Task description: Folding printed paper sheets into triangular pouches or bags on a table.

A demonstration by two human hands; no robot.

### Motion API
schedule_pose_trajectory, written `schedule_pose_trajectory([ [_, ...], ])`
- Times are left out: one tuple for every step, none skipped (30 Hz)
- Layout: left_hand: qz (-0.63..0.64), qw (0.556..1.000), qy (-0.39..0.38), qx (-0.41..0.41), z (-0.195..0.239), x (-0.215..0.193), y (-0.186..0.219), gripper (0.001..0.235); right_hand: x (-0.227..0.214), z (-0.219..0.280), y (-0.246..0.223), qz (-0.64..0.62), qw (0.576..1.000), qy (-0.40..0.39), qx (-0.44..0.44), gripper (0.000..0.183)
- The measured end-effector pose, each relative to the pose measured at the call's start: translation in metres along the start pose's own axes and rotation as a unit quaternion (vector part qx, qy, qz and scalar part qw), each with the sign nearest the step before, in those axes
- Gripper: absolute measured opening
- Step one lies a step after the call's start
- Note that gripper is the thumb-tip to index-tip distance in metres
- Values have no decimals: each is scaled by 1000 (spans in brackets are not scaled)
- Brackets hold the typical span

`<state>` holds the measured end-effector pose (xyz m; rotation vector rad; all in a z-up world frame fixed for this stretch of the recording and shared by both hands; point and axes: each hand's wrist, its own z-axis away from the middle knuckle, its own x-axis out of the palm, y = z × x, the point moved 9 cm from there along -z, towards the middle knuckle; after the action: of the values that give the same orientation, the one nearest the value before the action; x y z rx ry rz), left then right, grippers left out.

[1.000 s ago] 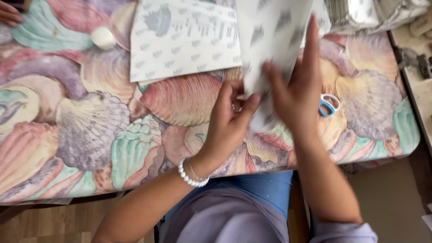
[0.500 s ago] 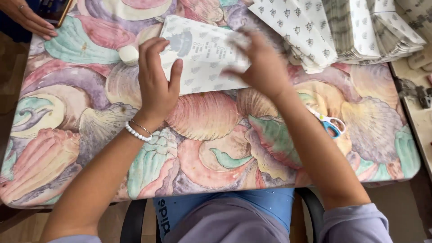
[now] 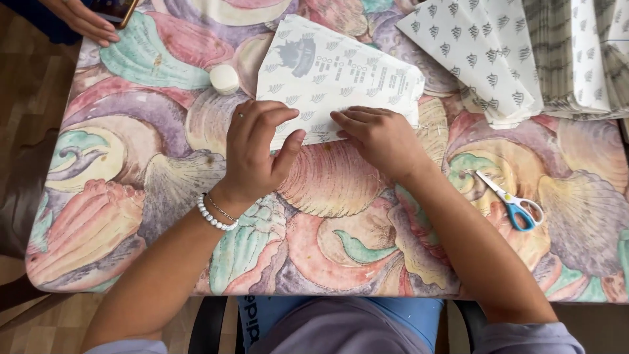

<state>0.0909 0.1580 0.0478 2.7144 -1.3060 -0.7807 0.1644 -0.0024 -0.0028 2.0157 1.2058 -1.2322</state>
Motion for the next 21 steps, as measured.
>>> schedule_pose_trajectory([
  [-1, 1000, -2, -2, -2, -3, 1, 24, 0, 0, -6, -3, 1000, -1, 0, 28],
  [8, 1000, -3, 2, -5, -5, 3, 19, -3, 1, -10, -4, 1000, 7, 3, 22],
  [17, 1000, -4, 6, -8, -6, 5, 15, -7, 2, -15, -6, 1000, 15, 5, 20],
  [18, 1000, -5, 4, -7, -4, 5, 15, -6, 3, -12, -7, 1000, 15, 7, 20],
  [19, 1000, 1, 8, -7, -4, 6, 14, -9, 5, 2, -84, 994, 33, 69, 18],
  [18, 1000, 8, 11, -7, -4, 7, 12, -9, 7, 16, -161, 977, 52, 128, 16],
  [18, 1000, 6, 9, -4, -2, 5, 12, -6, 7, 21, -163, 977, 52, 129, 16],
  [6, 1000, -3, 29, -1, 2, 7, 10, -6, 10, 32, -204, 963, 75, 159, 13],
  [-6, 999, -12, 49, 1, 6, 8, 7, -6, 13, 43, -243, 946, 98, 189, 18],
  [-5, 999, -13, 50, 2, 7, 6, 7, -4, 14, 44, -243, 946, 98, 191, 18],
  [-41, 995, -38, 80, 4, 12, 9, 4, 0, 15, 47, -264, 937, 96, 208, 16],
  [-78, 989, -62, 110, 6, 18, 11, 8, 4, 17, 50, -284, 928, 94, 224, 17],
  [-78, 989, -62, 110, 10, 23, 6, 8, 2, 17, 49, -284, 927, 93, 224, 17],
  [-116, 983, -114, 84, 15, 36, -4, 11, 2, 17, 50, -306, 917, 91, 238, 16],
  [-154, 972, -166, 59, 21, 48, -16, 27, 3, 17, 51, -328, 906, 88, 251, 16],
  [-155, 972, -166, 58, 23, 49, -18, 27, 4, 17, 52, -329, 906, 87, 251, 16],
  [-169, 965, -196, 35, 26, 55, -25, 29, 3, 18, 55, -337, 900, 105, 256, 15],
  [-182, 957, -225, 12, 30, 60, -32, 33, 2, 19, 57, -346, 893, 122, 262, 17],
  [-183, 957, -226, 11, 27, 58, -30, 33, 2, 20, 57, -347, 893, 121, 262, 17],
  [-217, 953, -211, 36, 22, 54, -26, 29, -3, 20, 55, -331, 900, 141, 247, 11],
  [-250, 946, -196, 60, 17, 51, -21, 24, -8, 20, 54, -315, 906, 160, 232, 7],
])
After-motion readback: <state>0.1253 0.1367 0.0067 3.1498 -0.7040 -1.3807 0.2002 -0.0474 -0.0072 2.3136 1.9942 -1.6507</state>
